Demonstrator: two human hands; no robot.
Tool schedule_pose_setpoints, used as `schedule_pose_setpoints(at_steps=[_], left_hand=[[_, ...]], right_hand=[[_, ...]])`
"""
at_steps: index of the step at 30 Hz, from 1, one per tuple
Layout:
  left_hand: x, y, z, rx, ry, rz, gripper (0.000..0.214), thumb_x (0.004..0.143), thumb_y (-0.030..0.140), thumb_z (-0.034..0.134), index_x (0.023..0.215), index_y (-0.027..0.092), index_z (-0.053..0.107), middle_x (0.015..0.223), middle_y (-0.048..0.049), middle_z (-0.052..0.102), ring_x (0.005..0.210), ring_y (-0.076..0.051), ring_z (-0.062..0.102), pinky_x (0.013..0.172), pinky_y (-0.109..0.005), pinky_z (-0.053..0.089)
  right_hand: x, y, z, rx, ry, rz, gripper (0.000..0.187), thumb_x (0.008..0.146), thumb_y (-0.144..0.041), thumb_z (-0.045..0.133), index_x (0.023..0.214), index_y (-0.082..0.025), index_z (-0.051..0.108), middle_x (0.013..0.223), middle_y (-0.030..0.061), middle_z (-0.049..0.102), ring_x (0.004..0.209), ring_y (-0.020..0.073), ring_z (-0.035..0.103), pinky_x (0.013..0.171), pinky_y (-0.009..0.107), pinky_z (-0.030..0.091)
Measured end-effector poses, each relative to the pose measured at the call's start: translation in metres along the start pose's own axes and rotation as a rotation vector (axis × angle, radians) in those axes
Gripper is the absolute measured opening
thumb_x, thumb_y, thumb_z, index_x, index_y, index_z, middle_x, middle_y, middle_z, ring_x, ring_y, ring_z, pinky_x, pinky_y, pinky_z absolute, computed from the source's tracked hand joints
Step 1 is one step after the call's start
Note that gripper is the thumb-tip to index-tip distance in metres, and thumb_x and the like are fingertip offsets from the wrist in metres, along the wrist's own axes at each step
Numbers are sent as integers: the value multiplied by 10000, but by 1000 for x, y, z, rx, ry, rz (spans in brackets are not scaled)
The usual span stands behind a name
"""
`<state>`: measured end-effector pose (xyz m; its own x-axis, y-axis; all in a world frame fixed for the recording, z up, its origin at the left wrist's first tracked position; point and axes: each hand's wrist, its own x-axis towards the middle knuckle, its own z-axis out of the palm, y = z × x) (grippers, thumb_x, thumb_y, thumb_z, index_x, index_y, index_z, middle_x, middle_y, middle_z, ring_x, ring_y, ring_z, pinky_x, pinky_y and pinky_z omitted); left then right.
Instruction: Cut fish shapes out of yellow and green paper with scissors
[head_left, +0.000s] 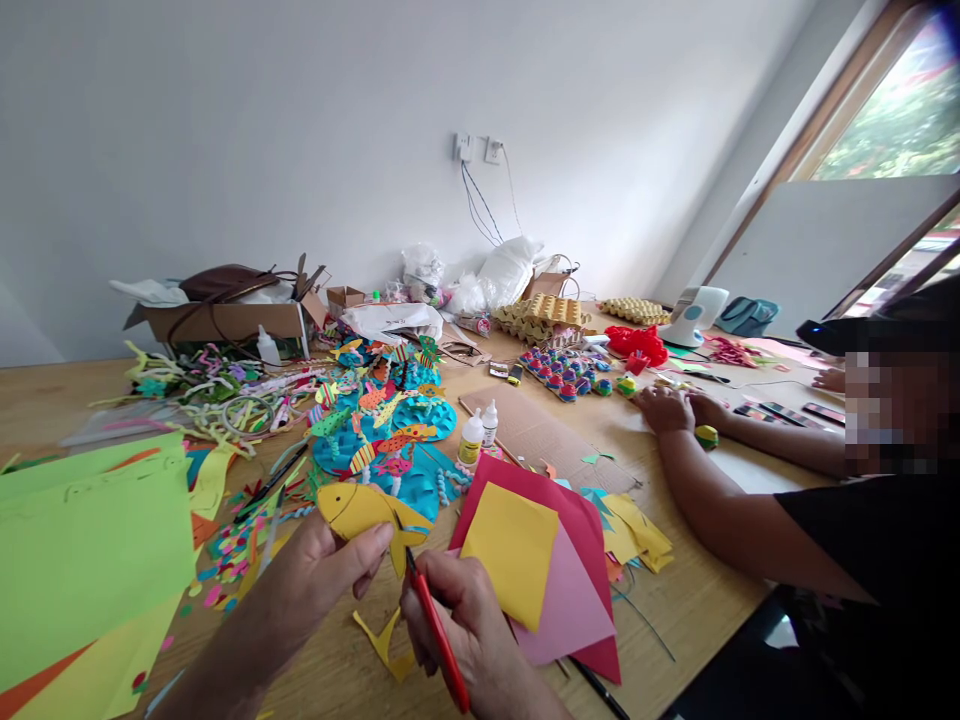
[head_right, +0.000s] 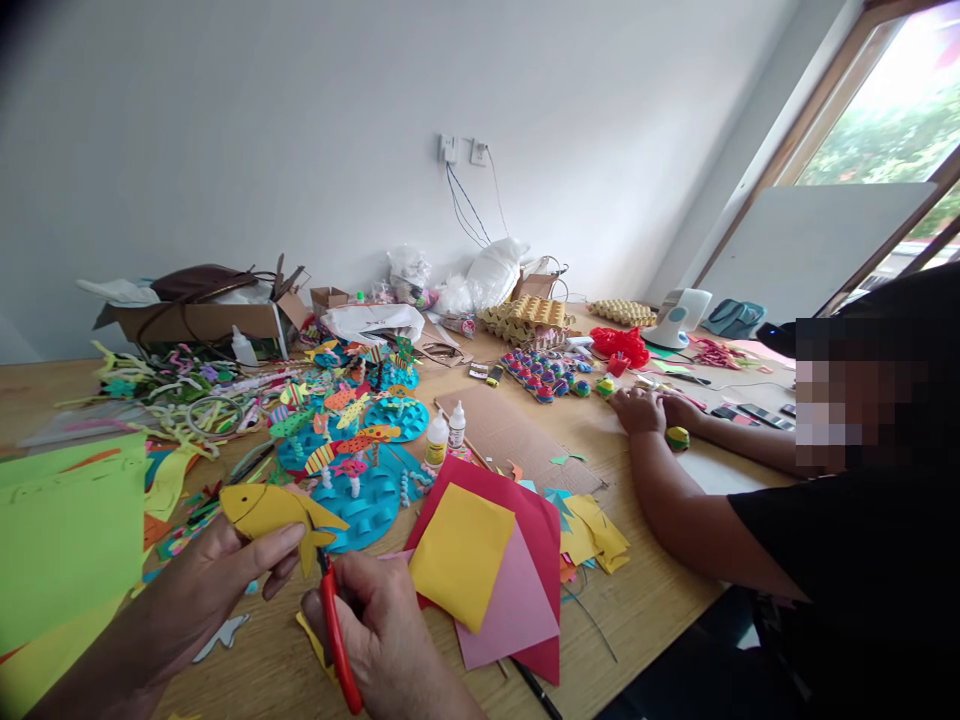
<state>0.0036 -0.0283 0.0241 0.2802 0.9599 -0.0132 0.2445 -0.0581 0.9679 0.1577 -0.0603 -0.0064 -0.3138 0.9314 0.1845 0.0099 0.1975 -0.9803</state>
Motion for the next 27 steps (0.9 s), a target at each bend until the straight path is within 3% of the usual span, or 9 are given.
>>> schedule_pose_setpoints(at_steps=[8,19,27], left_hand=[[0,1,2,54,8,0,279,796,398,445,575,229,444,523,48,449,523,-136,442,522,-248,373],[-1,5,2,68,-5,18,316,810,372,440,529,227,420,519,40,443,524,-139,437,526,-253,366],[0,6,2,36,-16,8,305,796,374,448,530,228,423,528,35,446,535,-142,440,530,-257,367]], right_hand=[[1,-4,2,82,-46,79,299,817,-369,499,590,-180,453,472,-43,424,420,78,387,409,168,335],[1,3,4,99,-16,33,481,851,-530,471,522,-193,373,428,-55,386,374,54,334,367,155,278],[0,6,1,47,-34,-24,456,866,-482,480,534,-182,394,469,-67,333,422,55,281,396,173,224]])
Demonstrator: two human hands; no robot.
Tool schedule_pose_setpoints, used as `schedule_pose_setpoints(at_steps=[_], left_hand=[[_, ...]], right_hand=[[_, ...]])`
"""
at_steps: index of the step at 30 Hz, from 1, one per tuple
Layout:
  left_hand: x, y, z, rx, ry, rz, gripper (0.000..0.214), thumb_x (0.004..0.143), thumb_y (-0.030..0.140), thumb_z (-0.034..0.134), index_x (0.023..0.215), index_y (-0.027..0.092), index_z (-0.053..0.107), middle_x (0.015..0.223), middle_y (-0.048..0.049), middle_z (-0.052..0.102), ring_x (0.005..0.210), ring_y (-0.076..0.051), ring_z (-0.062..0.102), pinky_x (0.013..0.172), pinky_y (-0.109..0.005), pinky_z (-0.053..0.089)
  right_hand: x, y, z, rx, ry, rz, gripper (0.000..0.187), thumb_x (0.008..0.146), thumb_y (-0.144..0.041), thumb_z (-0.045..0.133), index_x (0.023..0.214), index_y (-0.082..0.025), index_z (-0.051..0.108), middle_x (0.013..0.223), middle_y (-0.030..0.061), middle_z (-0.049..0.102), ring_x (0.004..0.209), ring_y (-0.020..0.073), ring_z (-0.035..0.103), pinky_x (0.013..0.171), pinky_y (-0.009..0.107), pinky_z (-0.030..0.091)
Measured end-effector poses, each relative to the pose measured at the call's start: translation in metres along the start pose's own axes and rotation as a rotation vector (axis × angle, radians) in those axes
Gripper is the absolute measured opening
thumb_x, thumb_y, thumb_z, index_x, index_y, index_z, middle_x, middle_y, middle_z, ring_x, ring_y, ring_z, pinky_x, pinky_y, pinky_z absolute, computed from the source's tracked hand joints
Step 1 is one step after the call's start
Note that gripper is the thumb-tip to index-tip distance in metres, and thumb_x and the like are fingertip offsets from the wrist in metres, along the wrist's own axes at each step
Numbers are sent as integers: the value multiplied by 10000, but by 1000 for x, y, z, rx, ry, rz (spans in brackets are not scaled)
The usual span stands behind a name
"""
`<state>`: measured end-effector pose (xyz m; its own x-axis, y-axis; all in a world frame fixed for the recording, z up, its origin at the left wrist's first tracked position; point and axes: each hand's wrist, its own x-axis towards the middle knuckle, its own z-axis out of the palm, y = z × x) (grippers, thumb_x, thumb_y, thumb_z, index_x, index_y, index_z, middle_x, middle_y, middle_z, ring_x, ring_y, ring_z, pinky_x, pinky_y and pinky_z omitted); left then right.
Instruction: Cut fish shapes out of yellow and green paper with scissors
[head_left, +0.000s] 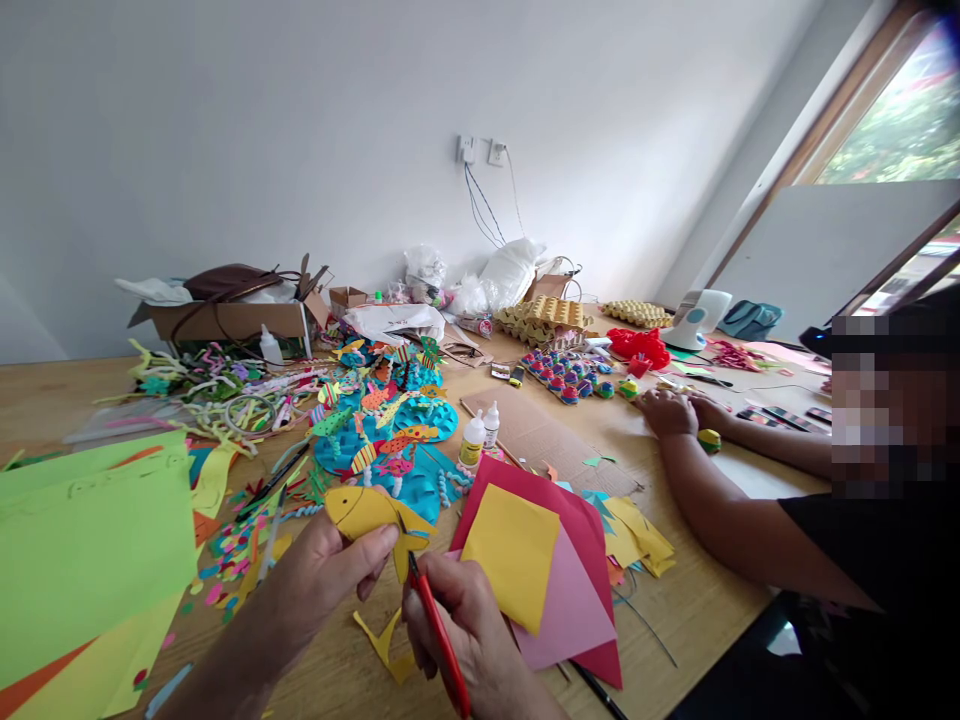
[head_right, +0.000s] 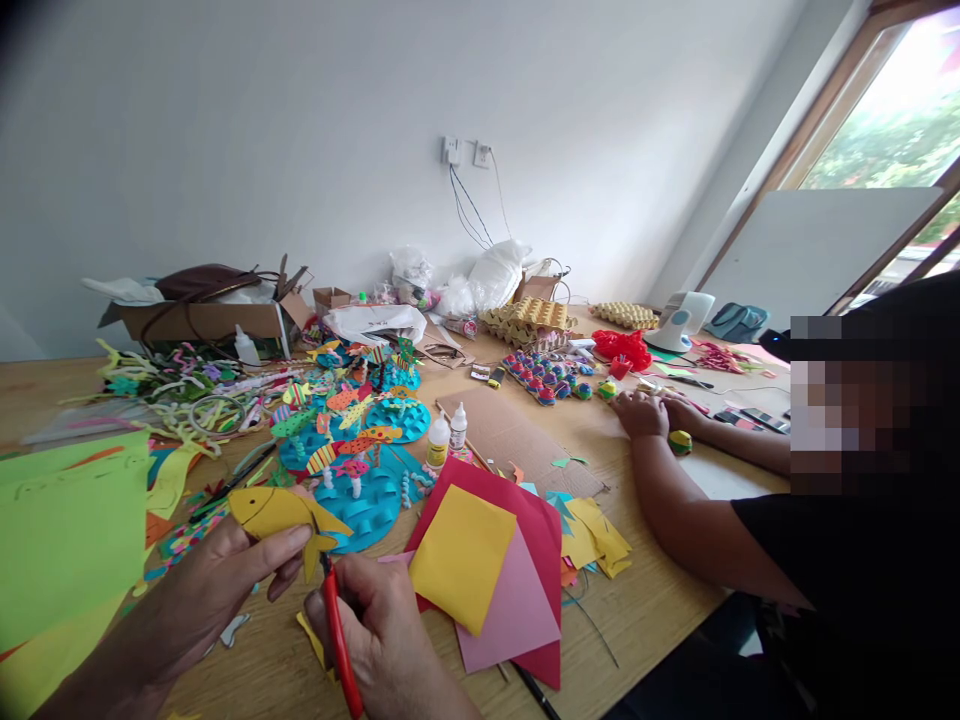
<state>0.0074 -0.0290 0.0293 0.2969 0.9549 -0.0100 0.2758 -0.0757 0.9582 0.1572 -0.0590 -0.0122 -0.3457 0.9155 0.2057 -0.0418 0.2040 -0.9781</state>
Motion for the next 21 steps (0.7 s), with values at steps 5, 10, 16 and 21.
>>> schedule_pose_setpoints(at_steps=[5,10,16,21], left_hand=[[0,-1,-1,-17,-7,2,293,810,372,452,558,227,421,536,42,435,534,-138,426,525,-254,362],[0,-6,-5,-77,14,44,271,853,374,456,627,224,441,544,63,412,534,-127,399,542,-243,356],[0,-6,-7,-83,-58,42,235,863,363,444,676,223,462,561,66,412,549,-130,395,555,-243,351],[-1,-7,-9,-73,-111,45,257,872,360,432,653,226,445,566,64,409,553,-131,388,555,-245,344]], right_hand=[[0,-1,-2,-18,11,5,449,867,-471,490,538,-182,391,488,-68,295,442,60,265,407,184,211],[0,-3,0,-51,22,19,442,858,-447,492,522,-186,371,481,-70,275,436,60,257,406,188,207],[1,-4,1,-97,16,54,440,853,-462,480,523,-190,374,455,-60,340,422,66,320,407,181,250],[0,-4,0,-96,11,37,448,860,-511,457,558,-185,396,494,-59,311,459,72,294,424,178,255]])
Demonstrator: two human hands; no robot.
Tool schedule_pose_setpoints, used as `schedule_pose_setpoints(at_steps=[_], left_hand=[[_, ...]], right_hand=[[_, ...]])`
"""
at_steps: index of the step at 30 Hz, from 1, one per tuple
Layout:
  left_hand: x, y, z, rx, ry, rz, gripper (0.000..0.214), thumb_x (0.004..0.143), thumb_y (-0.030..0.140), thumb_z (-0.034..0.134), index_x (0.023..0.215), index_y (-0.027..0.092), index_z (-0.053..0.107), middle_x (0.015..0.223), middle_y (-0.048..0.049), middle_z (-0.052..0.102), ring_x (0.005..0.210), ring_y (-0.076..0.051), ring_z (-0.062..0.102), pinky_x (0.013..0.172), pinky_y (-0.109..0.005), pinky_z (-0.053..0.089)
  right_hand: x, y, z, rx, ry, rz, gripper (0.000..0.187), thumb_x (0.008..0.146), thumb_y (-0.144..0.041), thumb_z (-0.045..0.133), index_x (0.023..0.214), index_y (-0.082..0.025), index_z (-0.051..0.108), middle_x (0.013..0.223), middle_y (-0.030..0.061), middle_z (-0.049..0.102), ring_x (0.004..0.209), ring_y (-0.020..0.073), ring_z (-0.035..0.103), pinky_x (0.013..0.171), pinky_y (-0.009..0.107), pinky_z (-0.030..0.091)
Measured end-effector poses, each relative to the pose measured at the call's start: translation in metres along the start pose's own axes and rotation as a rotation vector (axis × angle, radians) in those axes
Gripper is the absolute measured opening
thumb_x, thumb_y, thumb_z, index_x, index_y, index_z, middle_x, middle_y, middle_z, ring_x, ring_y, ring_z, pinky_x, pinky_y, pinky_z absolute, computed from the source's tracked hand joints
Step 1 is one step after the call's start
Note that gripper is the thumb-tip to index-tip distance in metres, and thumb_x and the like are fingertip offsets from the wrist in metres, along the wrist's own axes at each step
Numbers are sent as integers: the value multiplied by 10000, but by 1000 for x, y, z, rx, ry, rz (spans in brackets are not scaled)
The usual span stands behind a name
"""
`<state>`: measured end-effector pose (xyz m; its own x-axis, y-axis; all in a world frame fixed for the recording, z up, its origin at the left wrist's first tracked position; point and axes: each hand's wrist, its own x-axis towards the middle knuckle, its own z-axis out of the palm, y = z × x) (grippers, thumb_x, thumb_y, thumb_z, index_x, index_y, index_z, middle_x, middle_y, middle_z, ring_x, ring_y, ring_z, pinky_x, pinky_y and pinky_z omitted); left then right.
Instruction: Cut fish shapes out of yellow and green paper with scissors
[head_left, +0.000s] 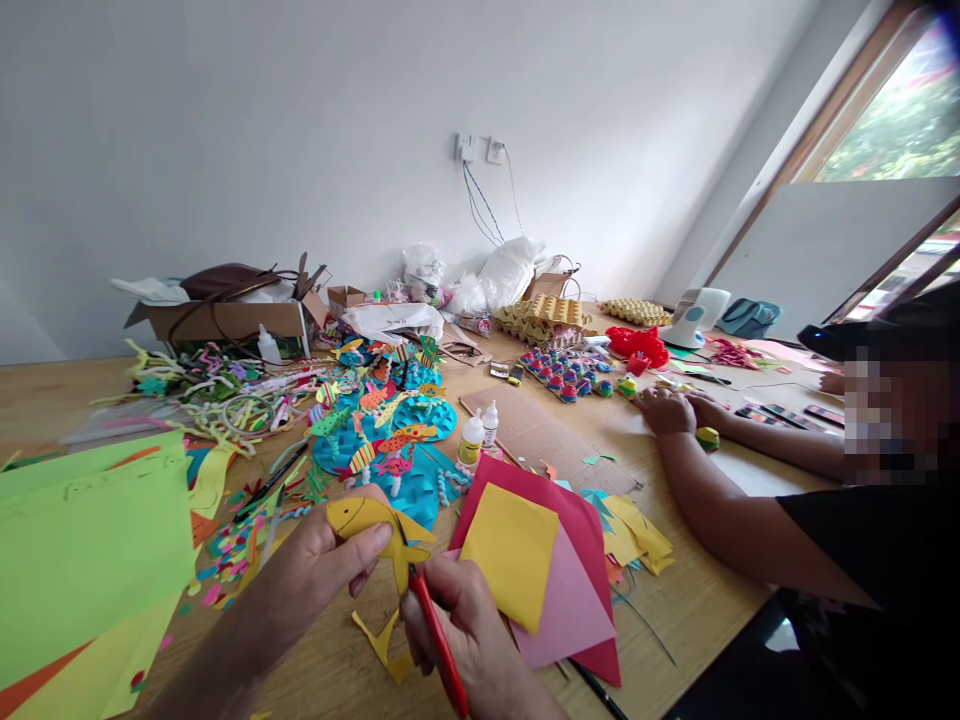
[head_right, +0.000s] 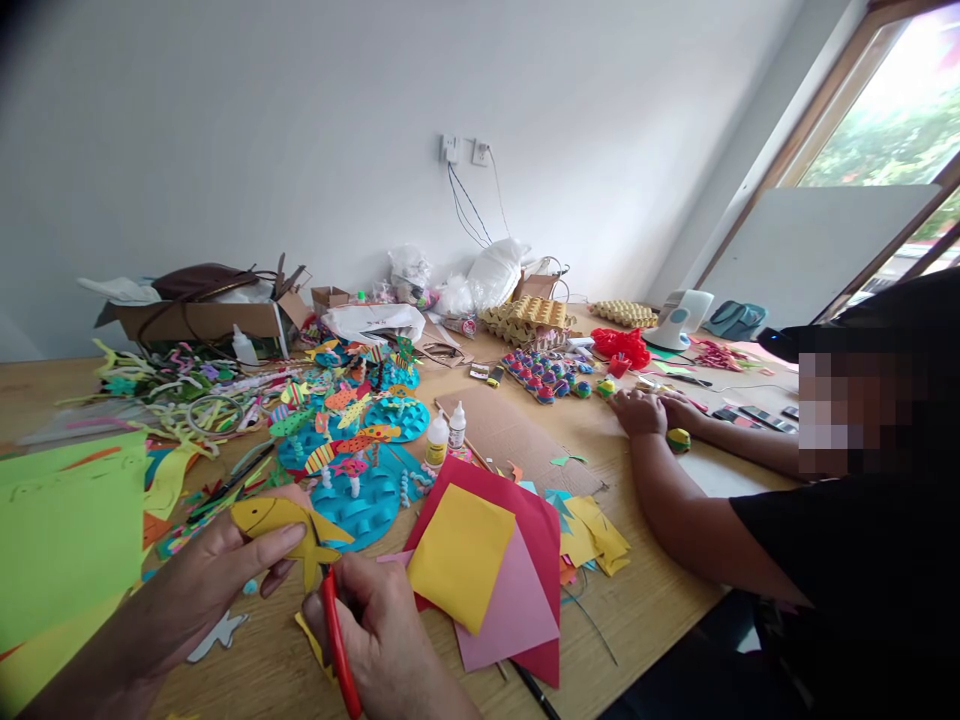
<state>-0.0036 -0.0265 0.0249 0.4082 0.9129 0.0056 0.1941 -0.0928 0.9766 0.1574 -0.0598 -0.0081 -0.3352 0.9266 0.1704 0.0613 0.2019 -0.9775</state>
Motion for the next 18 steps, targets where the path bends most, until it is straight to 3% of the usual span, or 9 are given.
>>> schedule_pose_setpoints(at_steps=[9,18], left_hand=[[4,-3,-1,-30,-22,9,253,872,348,448,656,219,467,571,59,421,548,-126,397,535,-236,345],[2,-5,0,-36,67,7,242,863,356,469,677,205,507,577,54,437,534,-119,413,509,-229,359]], right_hand=[[-1,6,-1,5,7,-8,462,867,-507,471,551,-185,370,494,-66,275,452,65,262,409,180,211],[-2,6,0,10,22,22,428,859,-458,508,557,-185,375,497,-70,251,461,67,247,419,183,216]])
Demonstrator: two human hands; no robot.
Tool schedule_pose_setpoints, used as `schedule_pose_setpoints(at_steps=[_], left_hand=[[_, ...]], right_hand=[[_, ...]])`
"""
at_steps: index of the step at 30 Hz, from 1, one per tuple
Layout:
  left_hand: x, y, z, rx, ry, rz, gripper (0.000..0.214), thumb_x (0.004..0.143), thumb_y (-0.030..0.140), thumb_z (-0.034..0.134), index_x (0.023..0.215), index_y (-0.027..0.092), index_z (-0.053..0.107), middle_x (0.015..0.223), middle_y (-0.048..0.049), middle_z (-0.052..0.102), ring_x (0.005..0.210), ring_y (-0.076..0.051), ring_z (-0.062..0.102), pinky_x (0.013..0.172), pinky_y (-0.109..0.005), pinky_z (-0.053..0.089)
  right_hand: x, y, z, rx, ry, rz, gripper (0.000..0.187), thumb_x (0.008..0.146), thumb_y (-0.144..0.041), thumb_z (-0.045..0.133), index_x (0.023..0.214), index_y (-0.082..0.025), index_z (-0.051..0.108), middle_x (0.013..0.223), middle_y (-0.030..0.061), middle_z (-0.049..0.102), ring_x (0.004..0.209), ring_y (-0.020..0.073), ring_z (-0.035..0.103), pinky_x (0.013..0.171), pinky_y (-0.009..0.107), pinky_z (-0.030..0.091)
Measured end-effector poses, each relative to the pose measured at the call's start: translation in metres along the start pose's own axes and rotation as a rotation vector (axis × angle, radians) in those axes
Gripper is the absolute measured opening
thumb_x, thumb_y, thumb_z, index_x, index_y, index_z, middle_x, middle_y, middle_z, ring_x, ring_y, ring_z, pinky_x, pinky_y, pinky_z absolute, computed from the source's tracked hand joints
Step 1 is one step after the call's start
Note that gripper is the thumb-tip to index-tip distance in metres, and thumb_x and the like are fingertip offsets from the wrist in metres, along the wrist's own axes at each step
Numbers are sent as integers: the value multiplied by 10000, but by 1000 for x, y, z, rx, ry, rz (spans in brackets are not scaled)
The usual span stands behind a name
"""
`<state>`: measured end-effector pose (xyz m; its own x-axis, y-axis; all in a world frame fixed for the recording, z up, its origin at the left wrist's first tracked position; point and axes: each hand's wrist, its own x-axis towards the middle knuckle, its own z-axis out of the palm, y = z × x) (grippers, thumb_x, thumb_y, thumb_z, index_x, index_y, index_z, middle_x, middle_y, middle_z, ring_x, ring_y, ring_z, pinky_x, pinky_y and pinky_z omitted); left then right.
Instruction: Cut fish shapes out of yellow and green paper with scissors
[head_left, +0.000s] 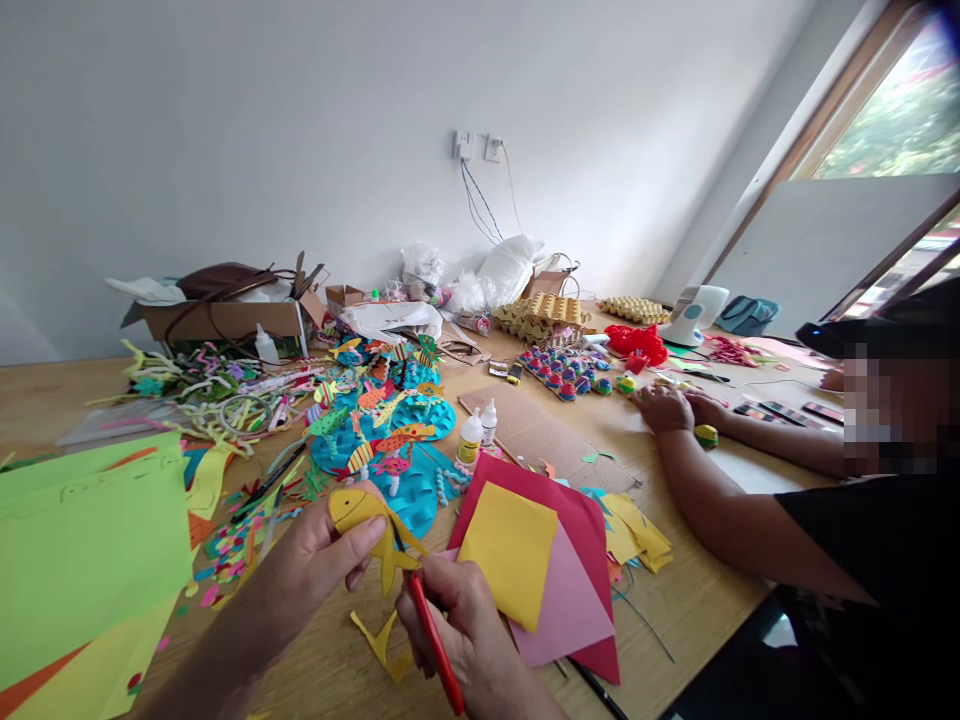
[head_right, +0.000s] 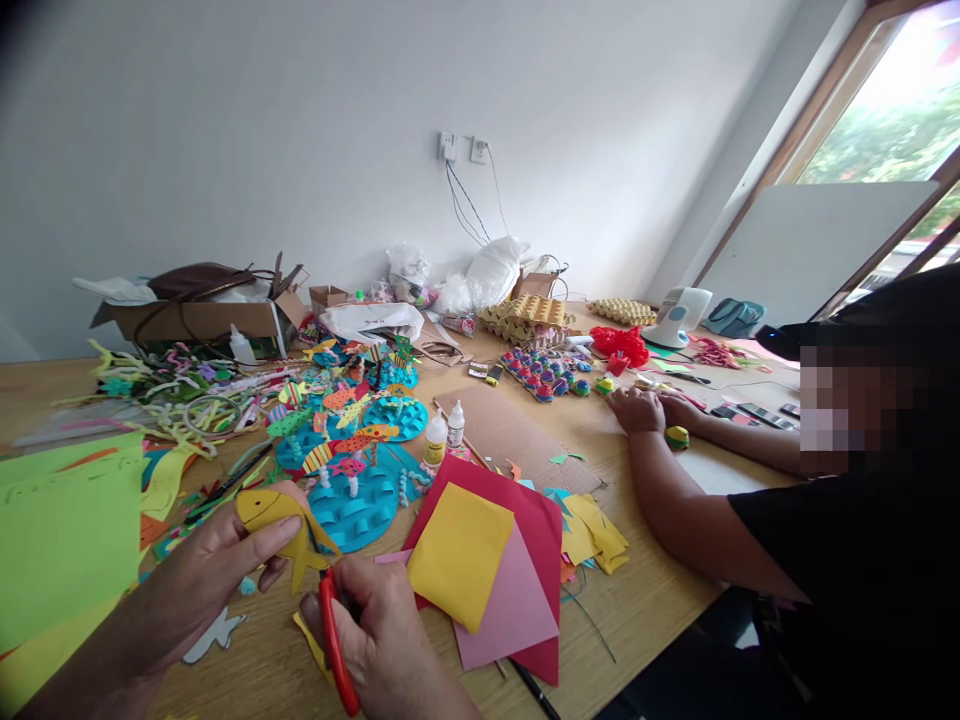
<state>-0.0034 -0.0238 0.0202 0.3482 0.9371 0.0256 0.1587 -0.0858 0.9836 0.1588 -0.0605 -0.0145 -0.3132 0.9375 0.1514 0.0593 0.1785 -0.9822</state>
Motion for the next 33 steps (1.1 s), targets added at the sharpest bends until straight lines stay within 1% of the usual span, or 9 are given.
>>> schedule_pose_setpoints(at_steps=[6,10,16,20,25,29,33], left_hand=[[1,-1,3,34,-43,23,267,889,355,438,663,215,465,571,60,413,547,-121,399,531,-229,346],[1,-2,2,17,-72,18,263,894,363,441,680,214,478,603,57,419,564,-120,398,536,-226,346],[0,0,1,59,-49,25,260,895,365,443,681,218,465,605,63,396,566,-122,376,536,-230,337],[-1,0,-1,59,-66,28,260,897,370,435,688,219,463,608,63,399,567,-123,374,536,-234,334],[0,0,-2,51,-101,24,277,898,370,430,671,214,459,602,62,408,566,-118,377,547,-237,336],[1,1,-2,25,-101,29,277,888,378,448,666,213,457,600,63,408,562,-114,379,540,-236,339],[2,-2,-2,12,-87,9,286,885,399,462,670,210,472,607,60,418,559,-111,383,527,-234,338]], right_hand=[[2,-3,2,0,12,-2,410,838,-441,514,554,-197,348,491,-67,281,467,73,259,418,182,220],[2,-5,1,3,-15,0,339,846,-389,487,590,-197,374,494,-68,302,457,73,283,422,184,235],[0,-1,1,41,-48,-5,320,860,-373,455,601,-195,390,488,-60,365,437,72,332,415,179,261],[0,1,2,43,-36,-23,332,857,-385,473,599,-188,408,515,-59,335,454,70,302,418,182,246],[0,3,1,70,-31,-37,399,864,-438,485,573,-190,371,515,-63,299,462,67,272,411,182,212],[0,4,0,51,-24,-40,429,869,-464,483,567,-190,350,496,-67,280,462,66,245,409,186,185],[-1,2,-1,27,2,-16,438,845,-432,541,552,-193,321,489,-72,259,459,62,233,411,187,177]])
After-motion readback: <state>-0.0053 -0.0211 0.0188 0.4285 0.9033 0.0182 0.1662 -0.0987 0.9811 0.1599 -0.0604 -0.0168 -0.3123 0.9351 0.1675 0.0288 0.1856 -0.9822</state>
